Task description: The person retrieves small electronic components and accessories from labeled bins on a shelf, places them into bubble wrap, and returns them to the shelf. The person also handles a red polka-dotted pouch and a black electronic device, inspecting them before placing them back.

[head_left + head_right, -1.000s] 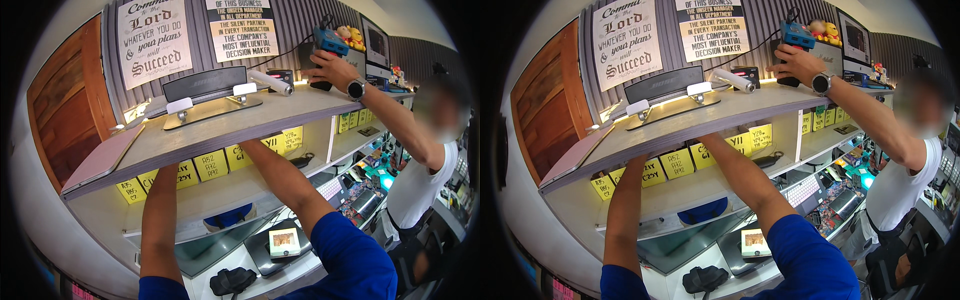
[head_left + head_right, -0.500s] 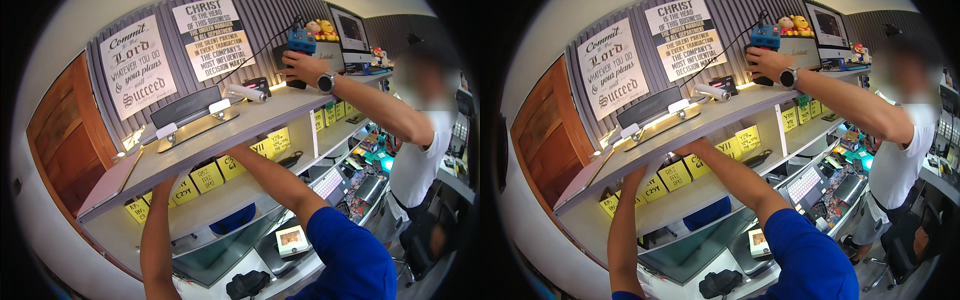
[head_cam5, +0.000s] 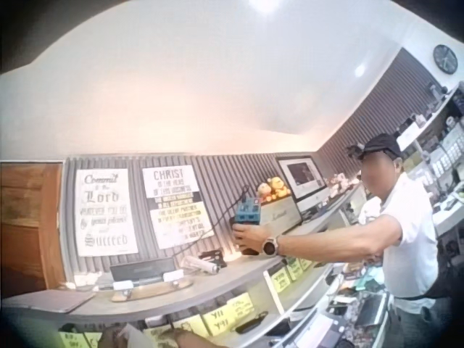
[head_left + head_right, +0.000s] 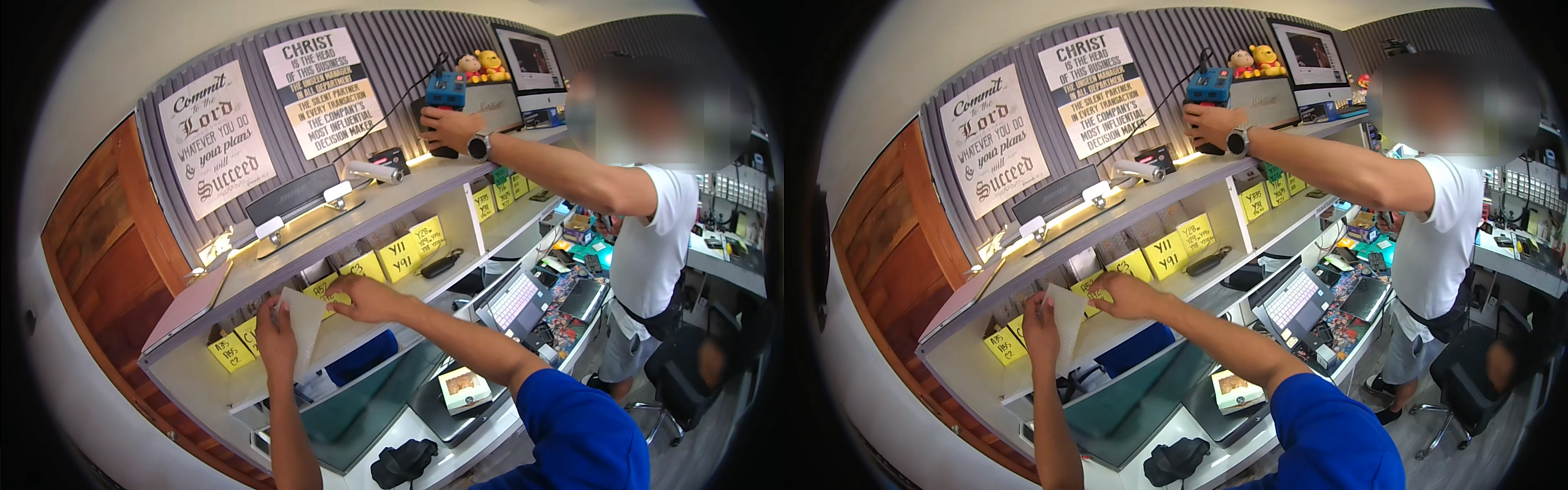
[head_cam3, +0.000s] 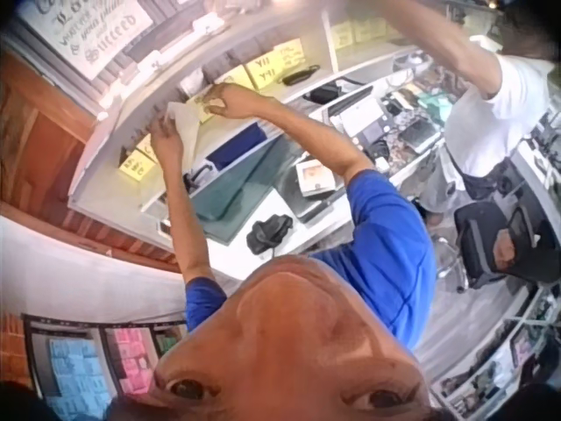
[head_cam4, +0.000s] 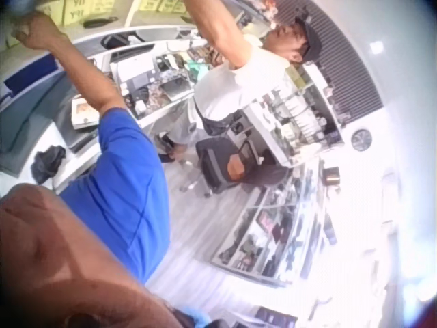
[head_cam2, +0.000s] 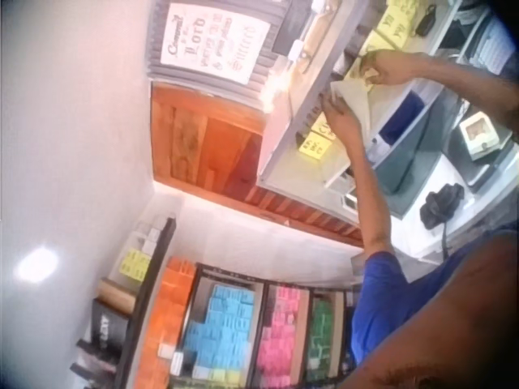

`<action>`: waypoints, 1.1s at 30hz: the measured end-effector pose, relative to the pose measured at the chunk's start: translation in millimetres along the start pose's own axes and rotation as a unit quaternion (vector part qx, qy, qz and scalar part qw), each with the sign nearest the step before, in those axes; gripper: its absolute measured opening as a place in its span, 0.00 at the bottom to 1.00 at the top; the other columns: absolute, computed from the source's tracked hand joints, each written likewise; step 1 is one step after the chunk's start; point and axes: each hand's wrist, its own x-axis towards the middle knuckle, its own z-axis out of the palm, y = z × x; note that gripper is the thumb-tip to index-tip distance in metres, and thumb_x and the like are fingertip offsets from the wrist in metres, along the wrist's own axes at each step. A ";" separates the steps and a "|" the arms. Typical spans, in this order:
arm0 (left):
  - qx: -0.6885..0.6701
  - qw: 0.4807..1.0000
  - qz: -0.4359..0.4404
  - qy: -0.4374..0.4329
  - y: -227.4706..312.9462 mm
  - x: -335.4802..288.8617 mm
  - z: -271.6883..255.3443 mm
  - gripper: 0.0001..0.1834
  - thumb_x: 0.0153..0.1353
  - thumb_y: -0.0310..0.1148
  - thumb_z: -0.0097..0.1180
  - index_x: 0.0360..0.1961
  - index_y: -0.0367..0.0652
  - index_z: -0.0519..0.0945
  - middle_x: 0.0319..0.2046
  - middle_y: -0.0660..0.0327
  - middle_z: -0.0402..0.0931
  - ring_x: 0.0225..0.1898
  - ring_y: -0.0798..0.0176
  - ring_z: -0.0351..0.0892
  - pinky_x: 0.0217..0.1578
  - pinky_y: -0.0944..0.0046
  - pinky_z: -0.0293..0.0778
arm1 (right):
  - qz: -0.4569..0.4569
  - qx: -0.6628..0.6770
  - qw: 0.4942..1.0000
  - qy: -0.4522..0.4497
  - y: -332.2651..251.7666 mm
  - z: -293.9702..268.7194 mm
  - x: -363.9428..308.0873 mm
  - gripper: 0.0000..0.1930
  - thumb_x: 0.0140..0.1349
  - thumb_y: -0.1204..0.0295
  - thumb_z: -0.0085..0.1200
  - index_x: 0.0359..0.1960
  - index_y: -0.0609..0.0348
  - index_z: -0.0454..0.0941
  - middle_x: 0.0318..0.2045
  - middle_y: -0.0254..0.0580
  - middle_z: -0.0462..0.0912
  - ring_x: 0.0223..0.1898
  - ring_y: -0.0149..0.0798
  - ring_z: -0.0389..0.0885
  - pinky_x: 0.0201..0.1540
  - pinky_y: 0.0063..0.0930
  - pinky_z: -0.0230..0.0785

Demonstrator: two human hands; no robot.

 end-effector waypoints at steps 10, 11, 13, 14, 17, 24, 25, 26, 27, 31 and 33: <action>-0.313 0.943 -0.036 -0.107 45.0 -187.6 -4.0 0.23 0.71 0.34 0.54 0.60 0.34 0.64 0.51 0.52 0.71 0.52 0.60 0.73 0.57 0.59 0.69 | 0.227 0.263 0.936 -0.054 -140.9 0.3 -164.1 0.25 0.67 0.50 0.57 0.48 0.64 0.81 0.34 0.52 0.86 0.36 0.43 0.86 0.42 0.36 0.77; -0.328 0.936 -0.034 -0.125 47.8 -211.1 1.9 0.23 0.69 0.33 0.55 0.59 0.33 0.65 0.51 0.51 0.72 0.50 0.60 0.73 0.55 0.58 0.70 | 0.249 0.248 0.935 -0.052 -140.4 6.1 -191.2 0.25 0.67 0.50 0.56 0.48 0.63 0.81 0.32 0.52 0.86 0.35 0.43 0.86 0.41 0.37 0.77; -0.390 0.908 -0.104 -0.112 47.0 -265.2 20.9 0.17 0.68 0.32 0.58 0.53 0.34 0.72 0.47 0.51 0.75 0.48 0.58 0.75 0.53 0.58 0.70 | 0.291 0.238 0.926 -0.039 -140.1 21.5 -248.3 0.26 0.68 0.48 0.55 0.47 0.63 0.82 0.31 0.51 0.86 0.33 0.44 0.86 0.38 0.38 0.76; -0.364 0.904 -0.161 -0.155 7.6 -306.4 29.0 0.17 0.67 0.33 0.59 0.51 0.34 0.72 0.45 0.53 0.75 0.47 0.59 0.75 0.53 0.58 0.70 | 0.335 0.232 0.908 -0.094 -155.6 12.7 -258.0 0.26 0.69 0.48 0.54 0.47 0.62 0.82 0.31 0.51 0.86 0.33 0.44 0.86 0.38 0.38 0.76; -0.260 0.891 -0.259 -0.267 -36.2 -399.8 35.2 0.18 0.66 0.35 0.60 0.51 0.35 0.73 0.44 0.54 0.76 0.46 0.58 0.76 0.53 0.57 0.71 | 0.395 0.240 0.875 -0.144 -175.0 10.9 -314.0 0.26 0.71 0.46 0.51 0.46 0.59 0.83 0.32 0.51 0.86 0.33 0.46 0.86 0.39 0.36 0.76; -0.150 0.896 -0.260 -0.328 34.6 -471.2 37.8 0.21 0.68 0.38 0.57 0.56 0.37 0.74 0.47 0.49 0.78 0.48 0.52 0.78 0.52 0.53 0.72 | 0.484 0.287 0.811 -0.161 -179.1 -7.2 -412.8 0.21 0.64 0.66 0.60 0.56 0.63 0.79 0.46 0.43 0.87 0.41 0.37 0.84 0.48 0.36 0.76; -0.143 0.898 -0.257 -0.327 47.0 -477.3 41.8 0.21 0.68 0.39 0.57 0.56 0.37 0.74 0.48 0.49 0.78 0.48 0.51 0.78 0.52 0.53 0.72 | 0.471 0.296 0.815 -0.159 -176.3 -18.0 -419.1 0.20 0.65 0.64 0.59 0.55 0.63 0.80 0.46 0.44 0.87 0.41 0.37 0.84 0.48 0.36 0.76; -0.137 0.900 -0.254 -0.326 59.4 -483.2 46.8 0.22 0.68 0.40 0.56 0.57 0.37 0.74 0.48 0.48 0.79 0.49 0.50 0.78 0.52 0.52 0.72 | 0.459 0.305 0.820 -0.156 -173.6 -27.6 -428.3 0.20 0.66 0.63 0.59 0.55 0.63 0.80 0.46 0.44 0.87 0.41 0.37 0.84 0.48 0.36 0.76; -0.133 0.902 -0.252 -0.323 71.5 -489.1 52.3 0.22 0.68 0.40 0.56 0.57 0.37 0.74 0.49 0.47 0.79 0.49 0.49 0.79 0.52 0.52 0.72 | 0.448 0.313 0.824 -0.153 -170.3 -40.1 -435.7 0.20 0.67 0.62 0.59 0.54 0.62 0.81 0.46 0.45 0.87 0.42 0.36 0.84 0.48 0.36 0.76; -0.107 0.910 -0.253 -0.310 120.3 -520.2 63.4 0.24 0.69 0.42 0.54 0.60 0.38 0.75 0.50 0.45 0.80 0.50 0.45 0.79 0.52 0.50 0.73 | 0.373 0.303 0.872 -0.091 -177.1 -90.8 -462.9 0.19 0.67 0.64 0.59 0.54 0.62 0.81 0.41 0.44 0.88 0.41 0.35 0.83 0.47 0.35 0.76; -0.100 0.921 -0.210 -0.313 134.2 -534.2 74.3 0.25 0.70 0.43 0.54 0.61 0.39 0.75 0.51 0.43 0.81 0.51 0.43 0.80 0.51 0.49 0.74 | 0.431 0.301 0.846 -0.091 -159.2 -89.8 -501.2 0.18 0.67 0.64 0.59 0.54 0.63 0.81 0.39 0.43 0.88 0.39 0.34 0.83 0.45 0.34 0.77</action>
